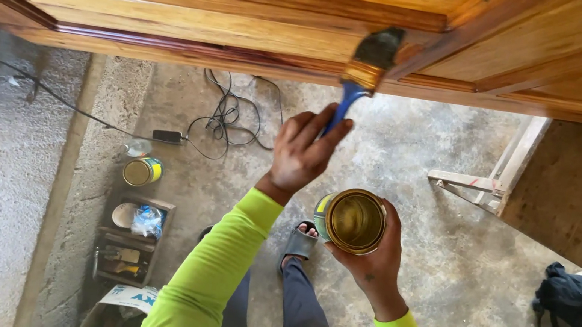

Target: Applying stain or varnish to a wooden cabinet door using a paintbrush.

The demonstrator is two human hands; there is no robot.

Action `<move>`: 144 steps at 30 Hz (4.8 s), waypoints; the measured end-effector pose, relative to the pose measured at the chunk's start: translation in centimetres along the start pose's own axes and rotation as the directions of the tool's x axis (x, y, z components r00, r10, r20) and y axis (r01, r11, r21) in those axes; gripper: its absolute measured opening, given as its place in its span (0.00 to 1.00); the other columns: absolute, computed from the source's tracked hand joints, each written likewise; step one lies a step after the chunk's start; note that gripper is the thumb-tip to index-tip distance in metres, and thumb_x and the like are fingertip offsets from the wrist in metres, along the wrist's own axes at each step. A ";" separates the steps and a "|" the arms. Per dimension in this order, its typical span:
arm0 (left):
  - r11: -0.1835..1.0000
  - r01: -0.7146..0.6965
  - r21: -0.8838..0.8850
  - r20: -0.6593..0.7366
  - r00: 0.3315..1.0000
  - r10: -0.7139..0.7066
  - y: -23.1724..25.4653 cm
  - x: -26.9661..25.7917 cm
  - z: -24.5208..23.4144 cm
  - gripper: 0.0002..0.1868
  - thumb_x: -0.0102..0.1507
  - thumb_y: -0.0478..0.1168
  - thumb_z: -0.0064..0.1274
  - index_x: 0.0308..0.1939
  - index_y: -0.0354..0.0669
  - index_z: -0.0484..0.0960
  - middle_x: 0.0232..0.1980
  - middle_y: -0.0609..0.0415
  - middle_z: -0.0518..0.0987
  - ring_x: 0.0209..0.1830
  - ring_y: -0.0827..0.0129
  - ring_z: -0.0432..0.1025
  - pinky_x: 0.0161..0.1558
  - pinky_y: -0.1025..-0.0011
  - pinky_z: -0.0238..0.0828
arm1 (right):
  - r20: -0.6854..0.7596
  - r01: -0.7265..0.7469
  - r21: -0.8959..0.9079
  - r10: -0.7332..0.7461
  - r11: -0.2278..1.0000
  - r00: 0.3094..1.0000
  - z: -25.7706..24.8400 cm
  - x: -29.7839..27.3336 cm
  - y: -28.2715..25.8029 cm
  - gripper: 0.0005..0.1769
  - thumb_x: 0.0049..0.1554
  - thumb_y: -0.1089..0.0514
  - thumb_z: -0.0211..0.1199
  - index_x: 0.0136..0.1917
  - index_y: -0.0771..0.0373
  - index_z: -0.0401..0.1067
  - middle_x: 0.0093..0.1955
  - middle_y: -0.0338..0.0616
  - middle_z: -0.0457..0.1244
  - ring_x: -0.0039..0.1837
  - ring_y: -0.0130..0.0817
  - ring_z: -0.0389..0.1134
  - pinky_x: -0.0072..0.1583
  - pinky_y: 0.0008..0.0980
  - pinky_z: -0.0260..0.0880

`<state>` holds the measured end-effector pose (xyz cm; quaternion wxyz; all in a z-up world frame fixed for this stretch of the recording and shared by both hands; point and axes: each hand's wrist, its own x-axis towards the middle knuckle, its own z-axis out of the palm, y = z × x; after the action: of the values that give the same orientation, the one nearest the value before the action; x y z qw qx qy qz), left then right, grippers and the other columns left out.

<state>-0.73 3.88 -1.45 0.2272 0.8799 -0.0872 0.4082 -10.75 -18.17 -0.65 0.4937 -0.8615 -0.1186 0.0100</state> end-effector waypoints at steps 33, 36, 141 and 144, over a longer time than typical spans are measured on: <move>0.936 0.335 -0.106 -0.313 0.882 -0.351 -4.6 -2.3 -5.8 0.11 0.70 0.35 0.54 0.57 0.38 0.82 0.52 0.48 0.85 0.46 0.63 0.72 0.47 0.68 0.69 | 0.140 -0.036 0.064 0.027 0.997 0.990 3.8 -0.8 -3.7 0.59 0.38 0.54 0.85 0.74 0.65 0.55 0.67 0.50 0.62 0.68 0.42 0.67 0.67 0.38 0.69; 0.893 0.449 -0.020 -0.344 0.836 -0.428 -2.1 -0.9 -6.7 0.12 0.72 0.35 0.52 0.59 0.38 0.79 0.53 0.45 0.82 0.51 0.58 0.72 0.54 0.63 0.70 | 0.112 0.014 0.017 -0.016 1.000 0.994 3.7 -1.6 -2.3 0.62 0.36 0.52 0.85 0.74 0.67 0.53 0.68 0.51 0.60 0.68 0.43 0.66 0.67 0.38 0.68; 0.788 0.554 -0.267 0.330 0.821 -0.466 -3.1 -0.3 -30.6 0.14 0.59 0.29 0.63 0.48 0.36 0.81 0.38 0.52 0.82 0.35 0.59 0.73 0.38 0.66 0.72 | 0.146 0.346 0.076 -0.354 0.935 0.924 17.6 4.4 -10.4 0.65 0.40 0.51 0.86 0.79 0.68 0.49 0.76 0.59 0.54 0.76 0.52 0.60 0.75 0.43 0.64; 0.823 0.531 -0.202 0.387 0.815 -0.431 -4.0 0.1 -29.7 0.14 0.58 0.31 0.64 0.47 0.37 0.82 0.34 0.53 0.79 0.34 0.59 0.73 0.36 0.65 0.73 | 0.153 0.330 0.103 -0.343 0.938 0.927 18.1 4.2 -10.4 0.63 0.41 0.51 0.85 0.79 0.67 0.50 0.77 0.59 0.54 0.76 0.54 0.60 0.76 0.45 0.61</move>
<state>-19.47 21.41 14.10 0.4376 0.8823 0.0436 0.1678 -11.13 3.17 -0.62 0.5086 -0.8051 -0.3052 0.0025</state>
